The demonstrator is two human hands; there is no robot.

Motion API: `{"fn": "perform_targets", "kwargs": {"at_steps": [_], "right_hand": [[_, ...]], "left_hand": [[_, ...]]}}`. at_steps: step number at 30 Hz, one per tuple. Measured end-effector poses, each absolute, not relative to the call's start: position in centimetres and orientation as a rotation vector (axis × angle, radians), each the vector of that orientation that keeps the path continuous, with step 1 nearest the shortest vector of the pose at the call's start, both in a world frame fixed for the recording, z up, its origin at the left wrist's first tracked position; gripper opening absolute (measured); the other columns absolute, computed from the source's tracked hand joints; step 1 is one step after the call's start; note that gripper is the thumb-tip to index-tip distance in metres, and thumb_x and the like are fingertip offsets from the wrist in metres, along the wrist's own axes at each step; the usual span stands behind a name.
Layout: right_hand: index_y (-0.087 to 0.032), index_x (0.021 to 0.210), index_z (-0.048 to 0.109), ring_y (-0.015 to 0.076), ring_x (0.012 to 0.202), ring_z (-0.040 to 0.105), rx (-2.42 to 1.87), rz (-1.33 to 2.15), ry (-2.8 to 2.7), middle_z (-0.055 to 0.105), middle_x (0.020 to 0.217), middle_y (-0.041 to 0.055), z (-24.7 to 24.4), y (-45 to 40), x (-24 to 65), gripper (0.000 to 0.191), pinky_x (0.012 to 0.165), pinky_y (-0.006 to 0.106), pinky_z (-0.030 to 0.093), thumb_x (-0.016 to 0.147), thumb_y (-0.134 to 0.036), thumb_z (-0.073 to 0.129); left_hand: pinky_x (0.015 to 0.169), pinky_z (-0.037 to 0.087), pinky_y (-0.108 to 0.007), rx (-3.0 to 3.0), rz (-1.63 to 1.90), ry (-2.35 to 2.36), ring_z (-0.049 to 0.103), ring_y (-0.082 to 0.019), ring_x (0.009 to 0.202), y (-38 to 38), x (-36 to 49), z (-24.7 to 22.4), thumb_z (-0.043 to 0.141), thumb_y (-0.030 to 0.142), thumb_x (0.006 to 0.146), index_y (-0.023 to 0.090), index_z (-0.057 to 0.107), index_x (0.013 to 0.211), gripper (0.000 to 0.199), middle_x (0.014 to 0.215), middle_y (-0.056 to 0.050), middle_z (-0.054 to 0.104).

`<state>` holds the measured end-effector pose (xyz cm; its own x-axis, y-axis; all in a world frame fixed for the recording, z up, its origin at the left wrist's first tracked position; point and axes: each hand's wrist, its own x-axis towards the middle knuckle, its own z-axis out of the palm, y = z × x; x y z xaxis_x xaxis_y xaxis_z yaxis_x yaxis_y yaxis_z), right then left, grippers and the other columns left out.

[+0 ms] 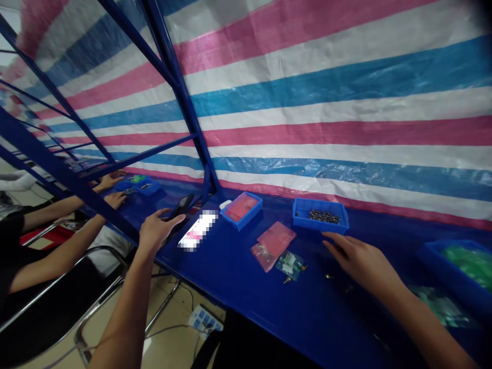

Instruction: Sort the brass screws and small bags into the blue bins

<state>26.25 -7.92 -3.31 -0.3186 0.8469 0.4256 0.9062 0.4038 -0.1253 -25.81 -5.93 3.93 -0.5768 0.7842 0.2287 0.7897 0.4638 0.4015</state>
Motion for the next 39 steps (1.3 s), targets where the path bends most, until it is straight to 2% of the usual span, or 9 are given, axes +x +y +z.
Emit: {"fn": "perform_targets", "kwargs": {"at_steps": [3, 8, 18, 22, 25, 27, 30, 34, 39], "right_hand": [[-0.023, 0.122, 0.062, 0.0248, 0.076, 0.072, -1.504, -0.184, -2.289, 0.075, 0.093, 0.0054, -3.6, -8.0, 26.1, 0.036, 0.063, 0.034, 0.053, 0.097, -0.041, 0.043], [-0.024, 0.122, 0.062, 0.0243, 0.08, 0.072, -1.486, -0.155, -2.322, 0.074, 0.101, 0.0058, -3.9, -8.0, 25.9, 0.035, 0.068, 0.034, 0.054, 0.098, -0.039, 0.043], [-0.023, 0.122, 0.062, 0.0249, 0.078, 0.071, -1.499, -0.153, -2.316, 0.075, 0.096, 0.007, -3.6, -8.1, 25.8, 0.036, 0.066, 0.035, 0.053, 0.097, -0.04, 0.041], [-0.025, 0.117, 0.065, 0.0246, 0.078, 0.07, -1.509, -0.107, -2.271, 0.075, 0.095, 0.0075, -3.3, -8.2, 25.6, 0.034, 0.064, 0.033, 0.051, 0.095, -0.04, 0.044], [-0.025, 0.114, 0.066, 0.0231, 0.078, 0.069, -1.522, 0.017, -2.275, 0.074, 0.096, 0.0067, -2.7, -8.2, 25.6, 0.031, 0.067, 0.032, 0.05, 0.095, -0.038, 0.047], [-0.025, 0.108, 0.068, 0.0212, 0.081, 0.067, -1.463, 0.163, -2.323, 0.073, 0.094, 0.0056, -2.2, -8.3, 25.6, 0.026, 0.072, 0.032, 0.049, 0.094, -0.037, 0.049], [-0.025, 0.097, 0.069, 0.0191, 0.084, 0.063, -1.326, 0.405, -2.412, 0.07, 0.09, 0.0037, -1.6, -8.5, 25.4, 0.019, 0.077, 0.031, 0.047, 0.092, -0.037, 0.055], [-0.023, 0.094, 0.066, 0.0182, 0.085, 0.059, -1.265, 0.612, -2.488, 0.065, 0.088, 0.0023, -1.6, -8.6, 25.4, 0.015, 0.073, 0.028, 0.045, 0.082, -0.033, 0.068], [-0.021, 0.09, 0.064, 0.016, 0.074, 0.057, -1.39, 0.745, -2.457, 0.063, 0.079, -0.0005, -1.6, -8.5, 26.4, 0.024, 0.062, 0.025, 0.042, 0.072, -0.029, 0.077]], "left_hand": [[0.067, 0.049, -0.032, -1.459, -0.773, -2.618, 0.069, -0.027, 0.08, -6.4, -24.8, 3.7, 0.066, 0.067, 0.068, 0.023, 0.064, 0.122, 0.07, 0.089, -0.006, 0.075], [0.078, 0.049, -0.037, -1.59, -0.542, -2.514, 0.066, -0.034, 0.098, -6.7, -22.7, 1.2, 0.064, 0.065, 0.072, 0.024, 0.065, 0.123, 0.066, 0.103, -0.011, 0.074], [0.079, 0.049, -0.036, -1.735, -0.338, -2.5, 0.065, -0.034, 0.097, -6.5, -21.9, -1.6, 0.058, 0.069, 0.075, 0.024, 0.062, 0.126, 0.068, 0.099, -0.012, 0.073], [0.083, 0.048, -0.043, -1.758, -0.281, -2.505, 0.059, -0.039, 0.107, -6.7, -21.5, -1.1, 0.057, 0.071, 0.075, 0.023, 0.052, 0.137, 0.078, 0.116, -0.017, 0.066], [0.085, 0.046, -0.053, -1.613, -0.422, -2.354, 0.053, -0.045, 0.113, -6.7, -19.7, 0.1, 0.053, 0.071, 0.078, 0.023, 0.042, 0.144, 0.082, 0.131, -0.021, 0.053], [0.09, 0.044, -0.05, -1.612, -0.655, -2.159, 0.054, -0.039, 0.112, -6.6, -17.6, 1.1, 0.051, 0.063, 0.085, 0.023, 0.049, 0.137, 0.066, 0.126, -0.017, 0.057], [0.09, 0.046, -0.036, -1.727, -1.046, -1.928, 0.063, -0.024, 0.091, -6.1, -13.2, 2.7, 0.047, 0.046, 0.094, 0.02, 0.065, 0.108, 0.035, 0.095, -0.007, 0.068], [0.076, 0.047, -0.025, -2.117, -1.299, -1.554, 0.064, -0.016, 0.076, -4.4, -6.3, 3.8, 0.05, 0.034, 0.094, 0.019, 0.068, 0.092, 0.023, 0.086, -0.002, 0.07], [0.069, 0.045, -0.023, -2.594, -1.182, -1.252, 0.065, -0.013, 0.072, -1.7, 2.0, 3.2, 0.046, 0.029, 0.096, 0.02, 0.067, 0.096, 0.023, 0.084, -0.001, 0.072]]}}
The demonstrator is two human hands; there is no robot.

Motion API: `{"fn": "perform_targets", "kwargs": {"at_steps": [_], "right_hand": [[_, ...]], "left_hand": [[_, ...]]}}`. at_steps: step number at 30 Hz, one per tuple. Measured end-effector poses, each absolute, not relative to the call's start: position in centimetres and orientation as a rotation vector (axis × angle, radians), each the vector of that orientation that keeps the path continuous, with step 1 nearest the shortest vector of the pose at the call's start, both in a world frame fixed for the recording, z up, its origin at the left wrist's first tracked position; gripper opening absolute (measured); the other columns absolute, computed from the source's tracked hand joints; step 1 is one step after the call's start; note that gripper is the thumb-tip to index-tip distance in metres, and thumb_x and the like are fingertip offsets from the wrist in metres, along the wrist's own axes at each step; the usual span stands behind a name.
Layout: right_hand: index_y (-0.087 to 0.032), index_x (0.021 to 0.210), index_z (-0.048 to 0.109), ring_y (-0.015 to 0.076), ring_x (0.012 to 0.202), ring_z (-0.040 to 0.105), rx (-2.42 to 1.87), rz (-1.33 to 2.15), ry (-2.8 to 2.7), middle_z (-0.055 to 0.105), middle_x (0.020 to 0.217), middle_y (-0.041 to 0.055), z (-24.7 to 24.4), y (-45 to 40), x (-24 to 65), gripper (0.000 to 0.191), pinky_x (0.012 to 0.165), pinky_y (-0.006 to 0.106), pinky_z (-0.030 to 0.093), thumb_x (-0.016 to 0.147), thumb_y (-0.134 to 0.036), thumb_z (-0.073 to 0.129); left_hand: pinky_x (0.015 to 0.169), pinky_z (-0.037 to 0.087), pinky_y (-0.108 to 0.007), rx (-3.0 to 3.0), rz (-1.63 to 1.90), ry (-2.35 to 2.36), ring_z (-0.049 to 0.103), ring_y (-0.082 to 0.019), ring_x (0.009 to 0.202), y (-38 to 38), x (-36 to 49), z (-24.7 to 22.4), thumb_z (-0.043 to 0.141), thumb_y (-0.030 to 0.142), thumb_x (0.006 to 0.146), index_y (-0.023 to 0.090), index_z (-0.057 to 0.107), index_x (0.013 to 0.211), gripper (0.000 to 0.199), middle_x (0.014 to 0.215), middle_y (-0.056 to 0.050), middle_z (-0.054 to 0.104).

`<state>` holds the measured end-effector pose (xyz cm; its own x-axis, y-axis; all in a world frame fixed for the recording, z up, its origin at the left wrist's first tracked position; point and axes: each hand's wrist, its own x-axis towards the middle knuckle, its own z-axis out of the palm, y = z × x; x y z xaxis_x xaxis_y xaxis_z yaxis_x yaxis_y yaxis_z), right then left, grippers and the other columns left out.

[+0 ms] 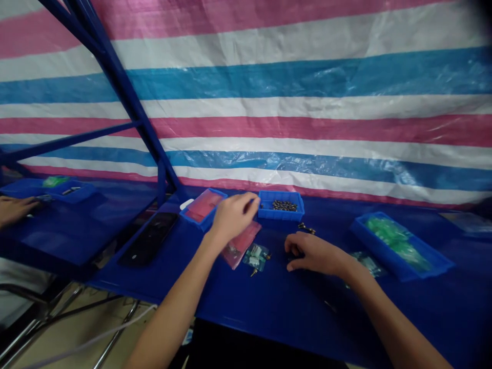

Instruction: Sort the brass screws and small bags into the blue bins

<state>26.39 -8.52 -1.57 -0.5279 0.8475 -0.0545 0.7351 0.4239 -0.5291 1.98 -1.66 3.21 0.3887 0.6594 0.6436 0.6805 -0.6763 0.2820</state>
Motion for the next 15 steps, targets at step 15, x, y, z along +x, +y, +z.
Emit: {"fn": "perform_targets", "kwargs": {"at_steps": [15], "right_hand": [[-0.022, 0.095, 0.059, 0.0163, 0.077, 0.062, -1.408, 0.517, -2.148, 0.065, 0.088, 0.0018, -2.4, -8.6, 24.4, 0.01, 0.07, 0.027, 0.047, 0.088, -0.016, 0.055]], "left_hand": [[0.056, 0.04, -0.024, -3.25, -0.797, -1.102, 0.063, -0.014, 0.066, -3.9, 5.3, -1.4, 0.053, 0.038, 0.095, 0.018, 0.066, 0.077, 0.029, 0.074, -0.002, 0.067]]}}
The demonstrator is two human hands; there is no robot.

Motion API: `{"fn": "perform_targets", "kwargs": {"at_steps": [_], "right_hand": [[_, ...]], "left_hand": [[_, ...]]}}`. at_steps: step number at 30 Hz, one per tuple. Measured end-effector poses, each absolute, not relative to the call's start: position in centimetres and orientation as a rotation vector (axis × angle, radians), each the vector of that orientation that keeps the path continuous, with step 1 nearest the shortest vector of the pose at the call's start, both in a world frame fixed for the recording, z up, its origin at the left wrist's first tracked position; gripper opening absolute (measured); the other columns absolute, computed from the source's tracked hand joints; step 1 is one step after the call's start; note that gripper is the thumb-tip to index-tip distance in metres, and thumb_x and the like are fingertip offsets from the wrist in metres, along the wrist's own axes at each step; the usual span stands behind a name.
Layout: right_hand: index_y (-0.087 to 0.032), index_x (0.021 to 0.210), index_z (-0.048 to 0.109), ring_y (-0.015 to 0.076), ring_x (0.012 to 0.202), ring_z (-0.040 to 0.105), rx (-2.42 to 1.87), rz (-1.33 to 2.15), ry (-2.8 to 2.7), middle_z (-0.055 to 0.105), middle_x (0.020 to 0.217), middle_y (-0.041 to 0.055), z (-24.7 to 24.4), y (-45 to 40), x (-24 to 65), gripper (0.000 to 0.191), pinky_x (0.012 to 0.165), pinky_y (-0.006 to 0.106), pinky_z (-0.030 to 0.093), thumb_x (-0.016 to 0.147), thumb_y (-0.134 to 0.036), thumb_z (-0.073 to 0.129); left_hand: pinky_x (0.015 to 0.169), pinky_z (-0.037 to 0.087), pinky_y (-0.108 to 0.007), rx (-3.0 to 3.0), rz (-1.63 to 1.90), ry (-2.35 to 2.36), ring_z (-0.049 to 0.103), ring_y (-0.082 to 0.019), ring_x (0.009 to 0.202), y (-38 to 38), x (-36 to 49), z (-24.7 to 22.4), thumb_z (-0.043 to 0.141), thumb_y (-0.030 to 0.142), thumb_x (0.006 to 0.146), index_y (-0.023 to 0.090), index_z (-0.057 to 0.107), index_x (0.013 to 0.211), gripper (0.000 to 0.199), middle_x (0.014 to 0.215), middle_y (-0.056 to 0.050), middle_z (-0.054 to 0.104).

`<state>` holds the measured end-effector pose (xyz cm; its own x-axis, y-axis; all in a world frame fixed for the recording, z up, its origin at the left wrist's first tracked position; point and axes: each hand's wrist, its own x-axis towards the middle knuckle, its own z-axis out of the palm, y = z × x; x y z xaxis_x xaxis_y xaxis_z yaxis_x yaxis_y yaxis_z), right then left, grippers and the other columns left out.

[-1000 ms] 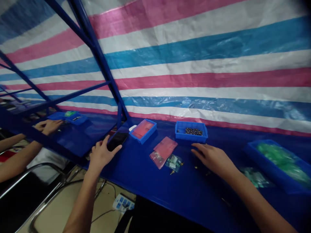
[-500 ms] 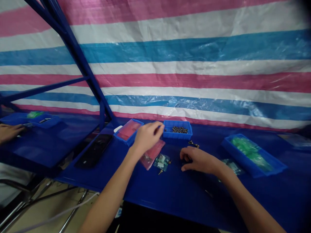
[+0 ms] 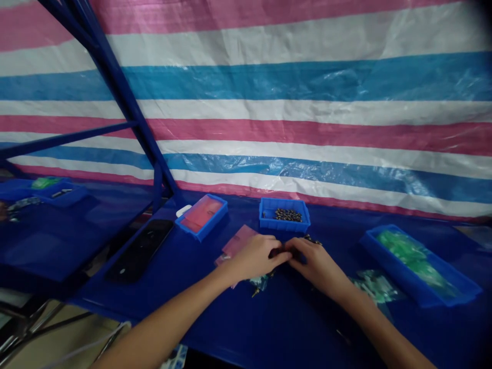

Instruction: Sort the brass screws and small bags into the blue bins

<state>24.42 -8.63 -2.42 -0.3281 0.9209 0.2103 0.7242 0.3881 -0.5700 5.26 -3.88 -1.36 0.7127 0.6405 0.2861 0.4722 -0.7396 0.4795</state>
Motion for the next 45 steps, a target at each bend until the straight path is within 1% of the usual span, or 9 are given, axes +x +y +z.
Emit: {"fn": "perform_targets", "kwargs": {"at_steps": [6, 9, 13, 18, 25, 29, 36, 41, 45], "right_hand": [[-0.024, 0.102, 0.06, 0.0178, 0.088, 0.063, -1.296, 0.414, -2.102, 0.065, 0.096, 0.0035, -2.7, -8.8, 24.2, 0.01, 0.077, 0.03, 0.05, 0.095, -0.025, 0.053], [-0.026, 0.109, 0.059, 0.0186, 0.094, 0.063, -1.218, 0.323, -2.124, 0.065, 0.103, 0.004, -2.9, -8.7, 24.5, 0.015, 0.082, 0.031, 0.05, 0.096, -0.028, 0.052], [-0.026, 0.109, 0.059, 0.0187, 0.092, 0.065, -1.16, 0.155, -2.148, 0.065, 0.102, 0.0041, -3.7, -8.2, 24.9, 0.015, 0.081, 0.029, 0.05, 0.096, -0.031, 0.052], [-0.024, 0.102, 0.058, 0.0178, 0.084, 0.065, -1.179, 0.041, -2.166, 0.066, 0.094, 0.0038, -3.9, -8.6, 24.3, 0.012, 0.075, 0.028, 0.05, 0.097, -0.028, 0.048], [-0.02, 0.099, 0.061, 0.0203, 0.072, 0.066, -1.51, -0.358, -1.919, 0.068, 0.084, 0.0049, 0.1, -4.9, 24.4, 0.018, 0.064, 0.03, 0.046, 0.096, -0.035, 0.05], [-0.022, 0.098, 0.063, 0.0212, 0.068, 0.066, -1.669, -0.18, -2.081, 0.07, 0.082, 0.0034, 0.4, -3.8, 24.7, 0.019, 0.058, 0.03, 0.044, 0.095, -0.036, 0.051], [-0.024, 0.104, 0.064, 0.0168, 0.087, 0.062, -1.264, 0.505, -2.333, 0.066, 0.095, 0.0038, -2.5, -8.4, 22.0, 0.021, 0.078, 0.029, 0.047, 0.099, -0.031, 0.045], [-0.022, 0.098, 0.061, 0.0191, 0.089, 0.057, -1.259, 0.604, -2.372, 0.061, 0.094, 0.0029, -1.8, -9.0, 22.1, 0.02, 0.078, 0.031, 0.045, 0.087, -0.038, 0.065], [-0.022, 0.094, 0.06, 0.0177, 0.088, 0.056, -1.217, 0.621, -2.452, 0.061, 0.097, 0.0024, -2.2, -8.7, 22.6, 0.008, 0.078, 0.03, 0.044, 0.089, -0.027, 0.061]], "left_hand": [[0.055, 0.038, -0.022, 2.226, 0.608, 0.896, 0.062, -0.014, 0.067, -3.6, 5.0, -1.9, 0.056, 0.037, 0.094, 0.017, 0.069, 0.087, 0.025, 0.077, -0.001, 0.07], [0.064, 0.043, -0.02, 2.211, 0.666, 0.865, 0.064, -0.013, 0.077, -3.5, 5.1, -2.0, 0.056, 0.033, 0.095, 0.016, 0.07, 0.096, 0.022, 0.087, -0.002, 0.072], [0.078, 0.044, -0.021, 2.366, 0.66, 0.726, 0.064, -0.015, 0.088, -2.8, 4.8, -2.1, 0.056, 0.033, 0.095, 0.014, 0.071, 0.1, 0.024, 0.094, -0.005, 0.073], [0.08, 0.044, -0.023, 2.572, 0.642, 0.713, 0.063, -0.015, 0.088, -2.6, 4.2, -2.2, 0.05, 0.034, 0.098, 0.015, 0.07, 0.092, 0.028, 0.088, -0.004, 0.072], [0.072, 0.047, -0.03, 2.667, 0.758, 1.337, 0.066, -0.021, 0.08, -2.1, 3.1, -1.6, 0.025, 0.039, 0.103, 0.016, 0.066, 0.088, 0.049, 0.08, -0.007, 0.07], [0.067, 0.048, -0.03, 2.707, 0.631, 1.516, 0.068, -0.022, 0.076, -1.5, 2.7, -1.7, 0.03, 0.038, 0.102, 0.016, 0.067, 0.087, 0.045, 0.079, -0.009, 0.071], [0.066, 0.049, -0.033, 2.589, 0.429, 1.76, 0.07, -0.026, 0.074, -1.0, 2.7, -2.2, 0.032, 0.034, 0.099, 0.02, 0.066, 0.096, 0.037, 0.08, -0.009, 0.072], [0.066, 0.047, -0.031, 2.579, 0.406, 1.78, 0.07, -0.025, 0.074, -1.2, 3.0, -2.1, 0.031, 0.039, 0.1, 0.022, 0.065, 0.093, 0.038, 0.078, -0.007, 0.072], [0.062, 0.044, -0.03, 2.609, 0.444, 1.76, 0.069, -0.025, 0.071, -1.5, 3.2, -2.2, 0.031, 0.041, 0.1, 0.023, 0.065, 0.091, 0.039, 0.075, -0.006, 0.072]]}}
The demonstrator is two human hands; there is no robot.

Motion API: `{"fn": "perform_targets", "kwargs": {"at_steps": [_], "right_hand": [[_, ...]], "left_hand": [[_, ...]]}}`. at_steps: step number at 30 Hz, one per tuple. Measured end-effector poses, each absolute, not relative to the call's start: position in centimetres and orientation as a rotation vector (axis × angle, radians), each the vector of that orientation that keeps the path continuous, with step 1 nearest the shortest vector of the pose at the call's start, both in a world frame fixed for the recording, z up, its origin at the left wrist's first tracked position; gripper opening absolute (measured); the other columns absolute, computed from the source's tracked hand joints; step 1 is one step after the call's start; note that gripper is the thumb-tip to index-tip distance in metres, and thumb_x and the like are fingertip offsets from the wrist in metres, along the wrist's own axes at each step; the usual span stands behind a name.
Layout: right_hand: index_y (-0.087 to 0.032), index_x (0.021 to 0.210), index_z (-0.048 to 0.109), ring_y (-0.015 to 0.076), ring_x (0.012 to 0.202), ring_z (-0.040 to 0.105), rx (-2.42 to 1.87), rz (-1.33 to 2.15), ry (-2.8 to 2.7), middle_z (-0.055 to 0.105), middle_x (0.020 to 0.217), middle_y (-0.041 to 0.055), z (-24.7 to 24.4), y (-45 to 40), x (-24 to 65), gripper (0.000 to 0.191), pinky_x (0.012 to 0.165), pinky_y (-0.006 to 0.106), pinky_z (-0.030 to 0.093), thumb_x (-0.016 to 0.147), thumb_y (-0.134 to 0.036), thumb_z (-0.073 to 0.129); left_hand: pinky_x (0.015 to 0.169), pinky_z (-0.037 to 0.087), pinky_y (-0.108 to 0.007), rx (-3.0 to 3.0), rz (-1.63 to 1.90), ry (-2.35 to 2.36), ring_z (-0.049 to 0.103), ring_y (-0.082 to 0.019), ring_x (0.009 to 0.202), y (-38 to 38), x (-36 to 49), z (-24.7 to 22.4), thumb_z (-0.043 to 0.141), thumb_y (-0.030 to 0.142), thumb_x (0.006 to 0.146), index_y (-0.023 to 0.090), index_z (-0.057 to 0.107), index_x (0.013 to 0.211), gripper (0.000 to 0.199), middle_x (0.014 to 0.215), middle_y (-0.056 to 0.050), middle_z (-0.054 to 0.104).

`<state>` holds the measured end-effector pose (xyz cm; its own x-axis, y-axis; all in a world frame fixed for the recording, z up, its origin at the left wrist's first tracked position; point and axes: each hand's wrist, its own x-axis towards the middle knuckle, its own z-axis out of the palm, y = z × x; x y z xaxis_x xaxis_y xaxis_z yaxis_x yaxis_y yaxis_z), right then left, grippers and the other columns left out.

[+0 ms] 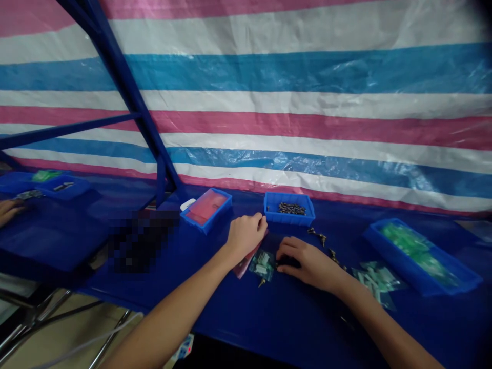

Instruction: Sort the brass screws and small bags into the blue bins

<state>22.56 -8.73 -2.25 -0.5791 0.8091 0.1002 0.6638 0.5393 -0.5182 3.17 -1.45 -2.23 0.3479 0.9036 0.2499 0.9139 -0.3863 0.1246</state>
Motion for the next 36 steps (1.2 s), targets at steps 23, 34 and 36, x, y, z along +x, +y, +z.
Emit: {"fn": "perform_targets", "kwargs": {"at_steps": [23, 34, 36], "right_hand": [[-0.019, 0.09, 0.057, 0.016, 0.077, 0.056, -1.298, 0.411, -2.299, 0.06, 0.084, 0.0021, -2.9, -8.8, 22.1, 0.014, 0.07, 0.028, 0.045, 0.081, -0.009, 0.055], [-0.022, 0.095, 0.059, 0.0176, 0.087, 0.06, -1.225, 0.391, -1.956, 0.063, 0.095, 0.0039, -2.2, -8.4, 23.1, 0.009, 0.076, 0.03, 0.05, 0.091, -0.016, 0.054], [-0.023, 0.094, 0.06, 0.0176, 0.087, 0.06, -1.212, 0.429, -1.942, 0.064, 0.094, 0.0036, -2.2, -8.4, 23.0, 0.008, 0.076, 0.03, 0.05, 0.093, -0.018, 0.054]], "left_hand": [[0.058, 0.035, -0.025, -2.848, -0.71, -1.461, 0.06, -0.015, 0.059, -2.6, 4.2, -2.6, 0.043, 0.035, 0.097, 0.02, 0.065, 0.072, 0.037, 0.063, -0.002, 0.066], [0.064, 0.045, -0.022, -3.497, -1.188, -1.473, 0.062, -0.015, 0.075, -3.3, 4.9, -1.5, 0.056, 0.035, 0.091, 0.018, 0.069, 0.099, 0.023, 0.087, -0.003, 0.07], [0.064, 0.045, -0.022, -3.531, -1.25, -1.49, 0.063, -0.015, 0.076, -3.0, 4.7, -1.8, 0.056, 0.036, 0.091, 0.018, 0.07, 0.097, 0.023, 0.088, -0.003, 0.071]]}}
